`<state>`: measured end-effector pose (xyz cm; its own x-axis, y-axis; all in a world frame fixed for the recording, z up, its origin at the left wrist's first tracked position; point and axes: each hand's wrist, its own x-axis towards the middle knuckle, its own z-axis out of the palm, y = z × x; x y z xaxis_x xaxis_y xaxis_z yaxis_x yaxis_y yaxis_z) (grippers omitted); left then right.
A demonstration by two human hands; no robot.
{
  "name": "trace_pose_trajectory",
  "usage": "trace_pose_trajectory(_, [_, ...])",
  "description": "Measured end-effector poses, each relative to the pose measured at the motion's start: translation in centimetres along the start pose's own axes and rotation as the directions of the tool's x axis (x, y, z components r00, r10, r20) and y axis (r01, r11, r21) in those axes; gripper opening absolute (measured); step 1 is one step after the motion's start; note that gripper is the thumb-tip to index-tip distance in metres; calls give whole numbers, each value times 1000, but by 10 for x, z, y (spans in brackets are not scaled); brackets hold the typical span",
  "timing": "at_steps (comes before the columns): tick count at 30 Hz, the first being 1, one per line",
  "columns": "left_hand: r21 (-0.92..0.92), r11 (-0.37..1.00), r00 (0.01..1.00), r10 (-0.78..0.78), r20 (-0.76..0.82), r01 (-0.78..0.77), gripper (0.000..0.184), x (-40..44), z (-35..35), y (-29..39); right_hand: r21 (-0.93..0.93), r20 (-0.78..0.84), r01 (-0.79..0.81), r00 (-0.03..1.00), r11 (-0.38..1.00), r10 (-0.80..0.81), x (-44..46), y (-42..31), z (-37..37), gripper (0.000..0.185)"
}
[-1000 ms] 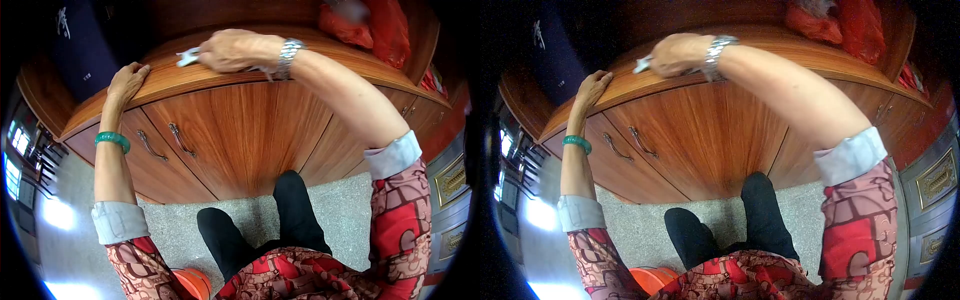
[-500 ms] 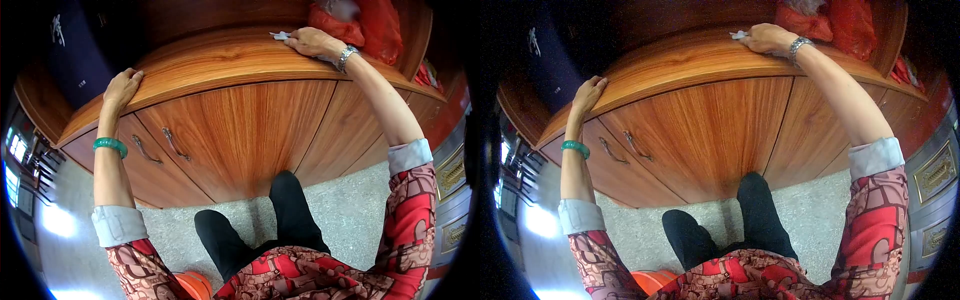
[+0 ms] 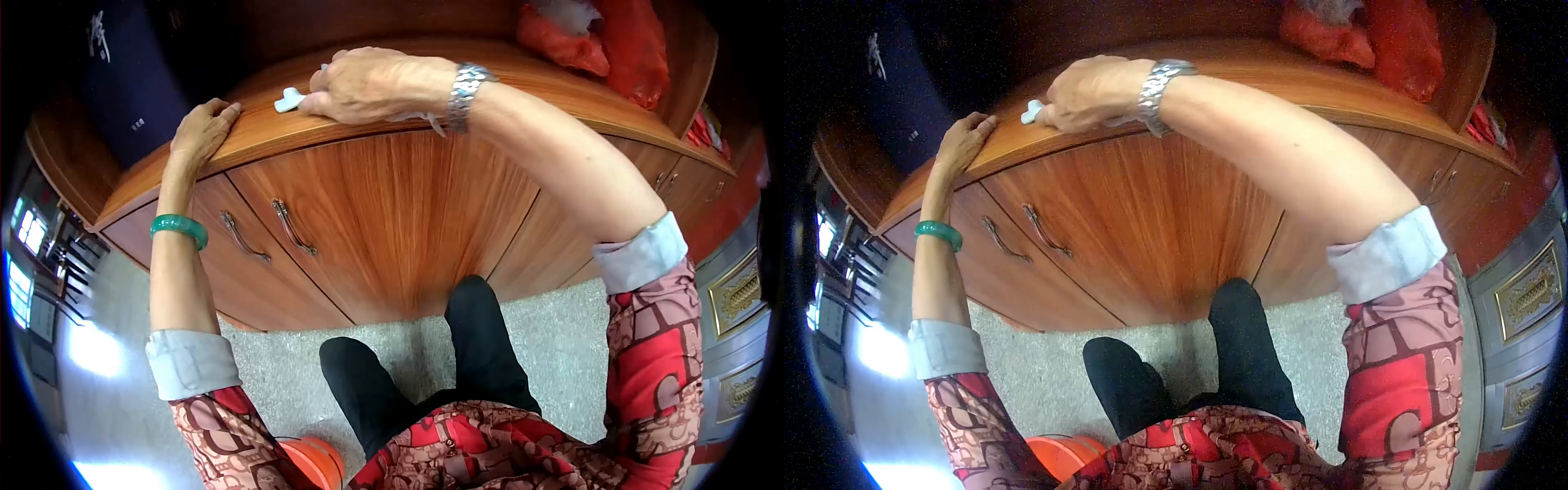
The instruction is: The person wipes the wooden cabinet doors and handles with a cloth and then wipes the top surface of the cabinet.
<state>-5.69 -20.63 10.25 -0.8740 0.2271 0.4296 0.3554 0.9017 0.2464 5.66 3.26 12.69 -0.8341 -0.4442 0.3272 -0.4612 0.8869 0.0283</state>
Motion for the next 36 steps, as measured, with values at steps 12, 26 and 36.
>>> trace_pose_trajectory(12, [-10,999,999,35,-11,-35,50,4,3,-5,-177,85,-252,959,951,270,-87,143,-27,44])
trace_pose_trajectory(26, [44,998,999,39,-6,-38,49,0,-1,3,-68,158,-180,969,981,188,-23,80,-11,74])
trace_pose_trajectory(36, [8,1000,999,11,-32,-11,49,0,0,1,-95,172,-169,968,981,183,47,-15,5,60])
